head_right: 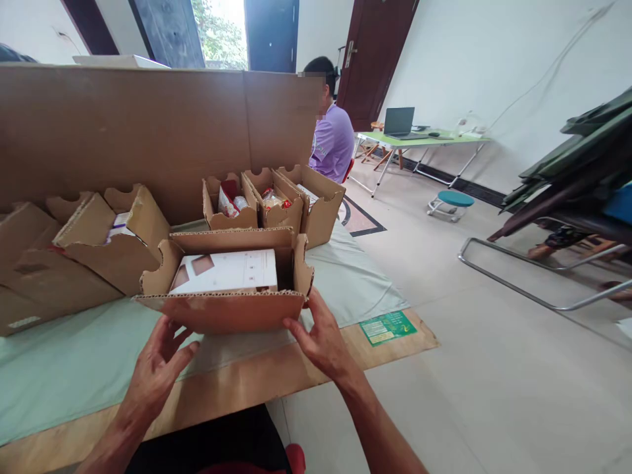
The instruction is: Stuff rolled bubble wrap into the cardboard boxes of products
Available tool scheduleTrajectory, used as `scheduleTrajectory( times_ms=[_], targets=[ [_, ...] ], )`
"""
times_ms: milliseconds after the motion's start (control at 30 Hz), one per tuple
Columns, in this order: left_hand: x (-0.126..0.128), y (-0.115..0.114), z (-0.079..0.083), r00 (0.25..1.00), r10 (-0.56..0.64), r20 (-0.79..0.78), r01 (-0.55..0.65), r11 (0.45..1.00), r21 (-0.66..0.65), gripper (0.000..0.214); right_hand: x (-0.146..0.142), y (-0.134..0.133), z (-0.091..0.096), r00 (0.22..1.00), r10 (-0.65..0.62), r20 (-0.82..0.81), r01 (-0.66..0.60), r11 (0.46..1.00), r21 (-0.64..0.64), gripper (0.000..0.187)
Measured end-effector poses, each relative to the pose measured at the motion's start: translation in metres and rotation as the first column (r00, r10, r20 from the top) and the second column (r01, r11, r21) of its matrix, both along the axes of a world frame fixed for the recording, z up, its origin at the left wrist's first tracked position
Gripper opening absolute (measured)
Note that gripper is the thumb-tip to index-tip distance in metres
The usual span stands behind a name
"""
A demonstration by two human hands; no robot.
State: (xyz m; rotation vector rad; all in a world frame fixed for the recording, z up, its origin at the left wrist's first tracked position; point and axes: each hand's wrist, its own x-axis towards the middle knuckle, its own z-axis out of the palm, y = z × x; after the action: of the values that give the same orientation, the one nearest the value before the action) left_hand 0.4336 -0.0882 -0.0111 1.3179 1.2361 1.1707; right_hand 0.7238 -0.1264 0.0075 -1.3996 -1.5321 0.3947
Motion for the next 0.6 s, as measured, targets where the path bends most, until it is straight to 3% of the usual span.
scheduleTrajectory(
  times_ms=[200, 367, 600],
  targets=[
    [0.031, 0.041, -0.004, 0.997, -0.078, -0.013, 0.078, 0.995, 0.067, 0.076, 0.021, 0.052, -0.016, 0.99, 0.017, -0.14, -0.032, 0.994, -0.109, 0.048],
    [0.032, 0.053, -0.02, 0.991, -0.128, -0.042, 0.13, 0.99, 0.051, 0.064, 0.02, 0.052, -0.037, 0.985, 0.01, -0.175, -0.044, 0.98, -0.192, 0.051],
    [0.031, 0.074, -0.021, 0.971, -0.126, -0.203, 0.15, 0.983, 0.108, 0.05, 0.029, 0.06, -0.036, 0.996, -0.045, -0.072, 0.026, 0.971, -0.239, 0.045]
  ],
)
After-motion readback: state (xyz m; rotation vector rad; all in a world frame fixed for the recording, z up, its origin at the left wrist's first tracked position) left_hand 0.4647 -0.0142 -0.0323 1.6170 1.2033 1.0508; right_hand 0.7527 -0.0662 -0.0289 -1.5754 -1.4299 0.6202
